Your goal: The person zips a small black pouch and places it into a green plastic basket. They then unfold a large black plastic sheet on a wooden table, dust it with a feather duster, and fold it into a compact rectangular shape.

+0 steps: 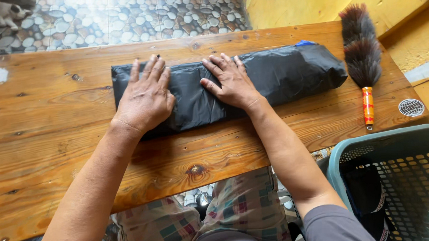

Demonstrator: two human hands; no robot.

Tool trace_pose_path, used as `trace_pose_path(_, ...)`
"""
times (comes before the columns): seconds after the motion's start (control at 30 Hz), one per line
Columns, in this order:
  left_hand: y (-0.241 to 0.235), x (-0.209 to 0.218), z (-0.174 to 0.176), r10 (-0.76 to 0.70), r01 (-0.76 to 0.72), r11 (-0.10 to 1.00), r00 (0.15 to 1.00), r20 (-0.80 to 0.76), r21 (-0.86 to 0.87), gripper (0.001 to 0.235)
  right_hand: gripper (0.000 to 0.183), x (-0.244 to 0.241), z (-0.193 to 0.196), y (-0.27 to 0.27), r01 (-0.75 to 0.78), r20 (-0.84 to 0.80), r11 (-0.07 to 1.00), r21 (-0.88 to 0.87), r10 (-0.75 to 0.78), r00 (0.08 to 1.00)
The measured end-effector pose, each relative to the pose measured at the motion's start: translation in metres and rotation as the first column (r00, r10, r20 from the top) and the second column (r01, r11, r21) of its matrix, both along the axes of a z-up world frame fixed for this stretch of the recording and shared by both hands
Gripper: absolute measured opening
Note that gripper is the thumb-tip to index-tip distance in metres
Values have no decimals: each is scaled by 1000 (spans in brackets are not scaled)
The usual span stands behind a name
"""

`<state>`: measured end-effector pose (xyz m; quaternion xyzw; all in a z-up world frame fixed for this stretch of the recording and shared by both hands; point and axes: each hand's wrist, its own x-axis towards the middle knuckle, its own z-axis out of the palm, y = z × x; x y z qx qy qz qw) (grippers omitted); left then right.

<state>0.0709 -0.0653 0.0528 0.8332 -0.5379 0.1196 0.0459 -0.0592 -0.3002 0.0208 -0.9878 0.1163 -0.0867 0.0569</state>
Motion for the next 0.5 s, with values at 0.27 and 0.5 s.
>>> trace_pose_path(0.27,-21,5,-30,-23,42,992,986,-164,118,72,58,-2,-7,-15,-13,24,969,245,8,1000)
trace_pose_path(0.5,-21,15,-51,-79,80,995,997,-20,52,73,64,-12,36,-34,-75,220,396,915,-336,916)
